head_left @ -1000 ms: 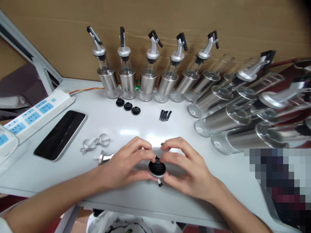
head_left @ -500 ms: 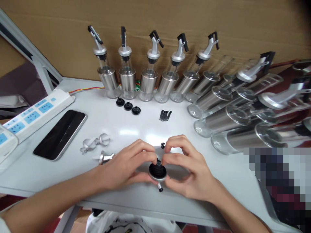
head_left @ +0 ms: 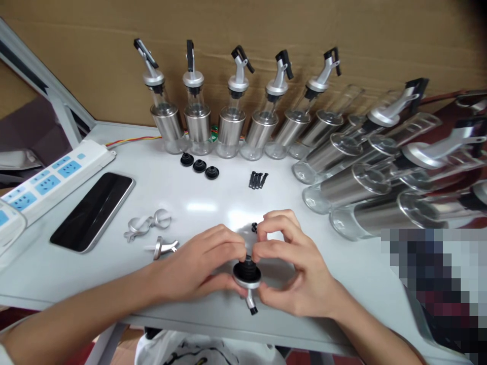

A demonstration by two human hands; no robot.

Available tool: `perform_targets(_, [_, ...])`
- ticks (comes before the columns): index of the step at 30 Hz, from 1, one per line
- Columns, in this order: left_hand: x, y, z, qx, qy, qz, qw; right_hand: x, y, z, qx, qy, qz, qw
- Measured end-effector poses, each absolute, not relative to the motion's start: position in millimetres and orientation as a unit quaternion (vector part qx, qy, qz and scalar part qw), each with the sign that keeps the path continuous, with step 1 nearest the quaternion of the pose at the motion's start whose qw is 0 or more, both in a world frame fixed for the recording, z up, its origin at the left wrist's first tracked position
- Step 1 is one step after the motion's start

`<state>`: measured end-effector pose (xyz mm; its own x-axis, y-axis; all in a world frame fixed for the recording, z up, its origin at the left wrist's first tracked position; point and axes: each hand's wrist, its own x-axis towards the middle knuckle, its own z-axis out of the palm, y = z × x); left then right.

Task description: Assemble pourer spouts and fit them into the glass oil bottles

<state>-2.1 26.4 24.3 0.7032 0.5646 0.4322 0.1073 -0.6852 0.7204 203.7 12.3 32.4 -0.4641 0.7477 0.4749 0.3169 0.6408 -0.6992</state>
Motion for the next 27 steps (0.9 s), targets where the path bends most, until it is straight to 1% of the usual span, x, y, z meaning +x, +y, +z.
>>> perform_targets(12, [-3, 27, 23, 0.869, 0.195, 0.314, 0.330, 204, 13, 30, -0.330, -0.814, 0.272, 0.393])
perform_targets(18, [-3, 27, 21, 0.868, 0.167, 0.347, 0.313, 203, 14, 31, -0.327, -0.817, 0.268, 0.393])
perform_targets(23, [-4, 25, 17, 0.832, 0.210, 0.375, 0.350, 202, 13, 32, -0.326, -0.806, 0.272, 0.412])
perform_targets(27, [-5, 24, 13, 0.814, 0.241, 0.399, 0.348, 203, 14, 31, -0.343, -0.800, 0.257, 0.418])
